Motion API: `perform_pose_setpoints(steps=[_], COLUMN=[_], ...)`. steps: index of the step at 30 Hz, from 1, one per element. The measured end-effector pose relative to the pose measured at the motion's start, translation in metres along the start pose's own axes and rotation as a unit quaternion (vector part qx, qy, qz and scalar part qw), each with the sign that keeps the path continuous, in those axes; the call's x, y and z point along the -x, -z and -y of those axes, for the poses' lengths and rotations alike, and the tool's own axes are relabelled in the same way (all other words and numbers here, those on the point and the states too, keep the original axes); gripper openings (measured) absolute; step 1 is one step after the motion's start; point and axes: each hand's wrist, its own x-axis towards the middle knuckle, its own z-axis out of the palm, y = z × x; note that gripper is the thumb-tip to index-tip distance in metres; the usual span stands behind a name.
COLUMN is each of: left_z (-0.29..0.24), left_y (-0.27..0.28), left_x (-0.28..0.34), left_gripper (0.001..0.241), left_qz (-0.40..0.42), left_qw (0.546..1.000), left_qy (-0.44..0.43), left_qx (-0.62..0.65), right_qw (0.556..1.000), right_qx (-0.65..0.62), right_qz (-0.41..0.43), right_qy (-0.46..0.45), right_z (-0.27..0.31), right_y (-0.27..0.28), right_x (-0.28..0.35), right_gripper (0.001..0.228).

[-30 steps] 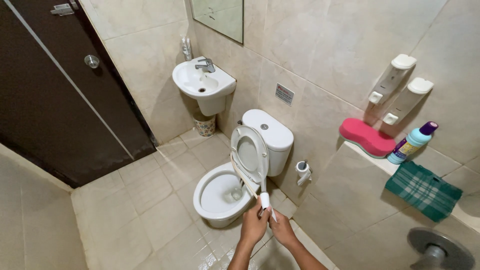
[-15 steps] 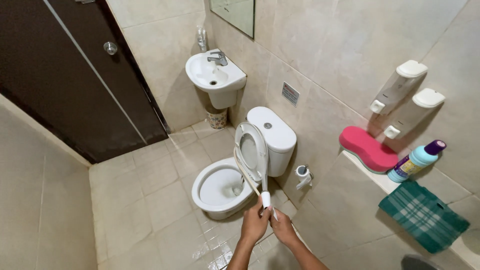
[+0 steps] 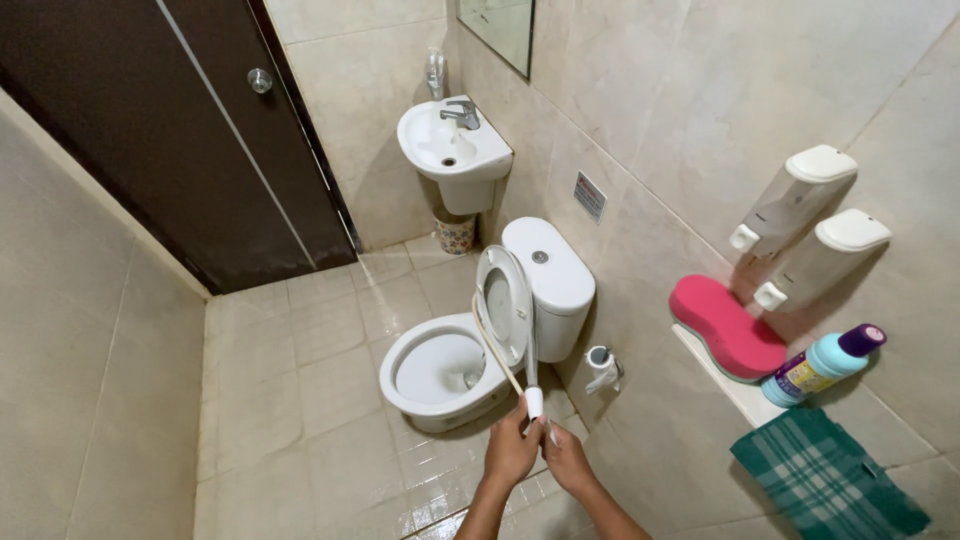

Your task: The person uses a handheld bidet sprayer to clean the inside of a toilet bowl. They direct the water stream around the bowl and then rinse the sprayer nozzle under the sink faucet.

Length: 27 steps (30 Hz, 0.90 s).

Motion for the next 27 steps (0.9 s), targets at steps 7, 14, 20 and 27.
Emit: perform_pose_setpoints(steps=[7,14,20,27], left_z=[0.018,0.02,-0.002,0.006], left_y=[-0.024,-0.034,-0.03,-0.033], left_x=[-0.011,-0.016,-0.01,-0.011], left_gripper=[0.056,0.056,0.059,0.058], left_qz=[-0.019,-0.031,-0.013,-0.015], left_qw=[0.999,0.998,0.997,0.997], left_qy=[0.001,0.002,0.034,0.013], left_qx=[-0.029,-0.047,-0.074,-0.079], right_qw=[0.999,0.999,0.999,0.999], right_qx=[-0.004,0.018,0.017,0.044], right_qz=[0.032,0.024,0.024,0.027], right_qy=[-0.02,-0.015,-0.015,0.014], right_z=[0.001,-0.024,-0.021,-0.027], right_y=[0.014,0.019,0.024,0.026], right_x=[-0.003,-0.013,-0.013,-0.013], right_gripper=[0.043,0.043,0.043,0.047])
